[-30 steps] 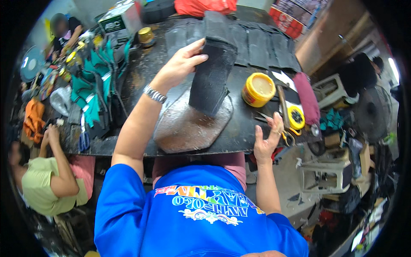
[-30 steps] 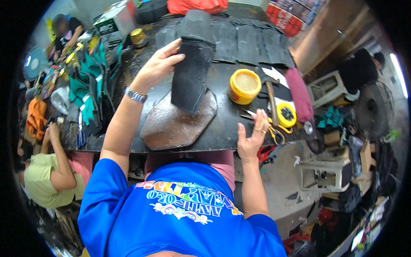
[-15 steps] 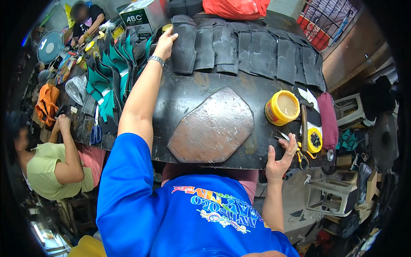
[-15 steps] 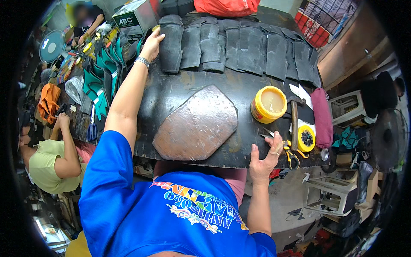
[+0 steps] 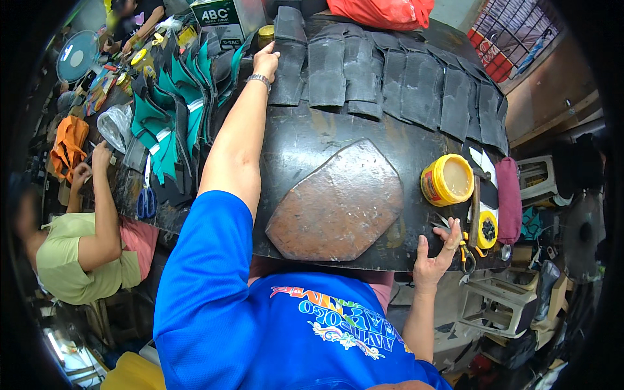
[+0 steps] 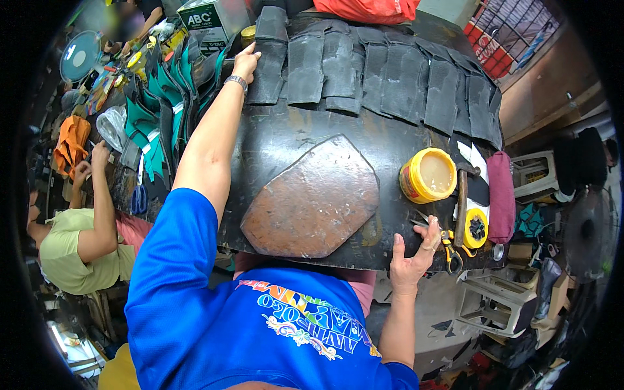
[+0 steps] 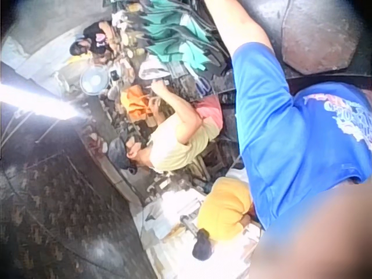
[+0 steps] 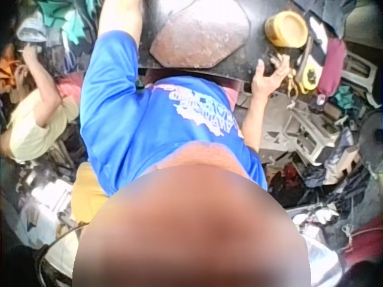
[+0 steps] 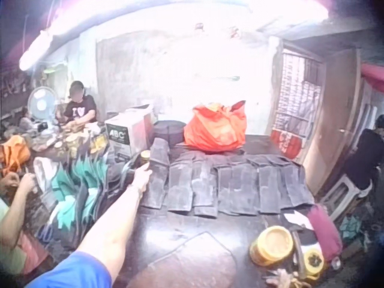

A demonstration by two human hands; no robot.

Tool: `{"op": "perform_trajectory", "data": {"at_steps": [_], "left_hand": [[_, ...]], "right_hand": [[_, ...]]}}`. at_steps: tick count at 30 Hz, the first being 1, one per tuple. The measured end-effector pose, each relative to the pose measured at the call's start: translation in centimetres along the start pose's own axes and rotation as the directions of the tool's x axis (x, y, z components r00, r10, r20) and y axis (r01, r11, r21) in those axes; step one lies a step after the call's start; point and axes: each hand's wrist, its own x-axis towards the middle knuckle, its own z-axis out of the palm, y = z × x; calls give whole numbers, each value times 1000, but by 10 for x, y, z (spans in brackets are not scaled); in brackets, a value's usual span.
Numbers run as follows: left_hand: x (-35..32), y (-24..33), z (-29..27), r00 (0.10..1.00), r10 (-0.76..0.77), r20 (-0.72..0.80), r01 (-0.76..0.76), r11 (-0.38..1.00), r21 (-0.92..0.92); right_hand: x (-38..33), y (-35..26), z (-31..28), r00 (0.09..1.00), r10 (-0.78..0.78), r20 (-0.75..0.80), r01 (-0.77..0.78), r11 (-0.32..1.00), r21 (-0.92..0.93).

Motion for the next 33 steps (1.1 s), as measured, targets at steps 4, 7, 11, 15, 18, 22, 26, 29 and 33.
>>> {"op": "perform_trajectory", "data": {"at_steps": [4, 7, 11, 15, 18, 22, 26, 29, 33], "left_hand": [[2, 1, 0, 998, 62, -13, -62, 997, 54], [-3, 16, -9, 980, 198, -28, -186, 954, 235], [-12, 47, -19, 922, 340, -184, -290, 923, 252], [-13, 57, -10, 979, 196, 49, -140, 833, -535], [-11, 41, 3, 970, 109, 219, 29, 837, -546], [-13, 5, 19, 976, -122, 180, 186, 898, -400], [-15, -11, 24, 976, -218, 12, 214, 942, -260], [-21, 3, 19, 993, -39, -110, 71, 951, 302], [-67, 52, 2, 995, 65, 75, -97, 798, 595]], "right_hand": [[0, -1, 0, 1000, 10, -7, -10, 1000, 4], [1, 0, 1, 1000, -14, -11, 14, 1000, 3], [0, 0, 0, 1000, -15, 4, 15, 1000, 10], [0, 0, 0, 1000, 18, 23, -18, 1000, 21], [0, 1, 0, 1000, -23, 10, 23, 1000, 6], [1, 1, 1, 1000, -24, -6, 24, 1000, -4], [-1, 2, 2, 1000, 23, -15, -23, 1000, 18], [-2, 3, 1, 999, 34, -14, -33, 999, 37], [-3, 6, 0, 999, 37, -7, -36, 994, 104]]}}
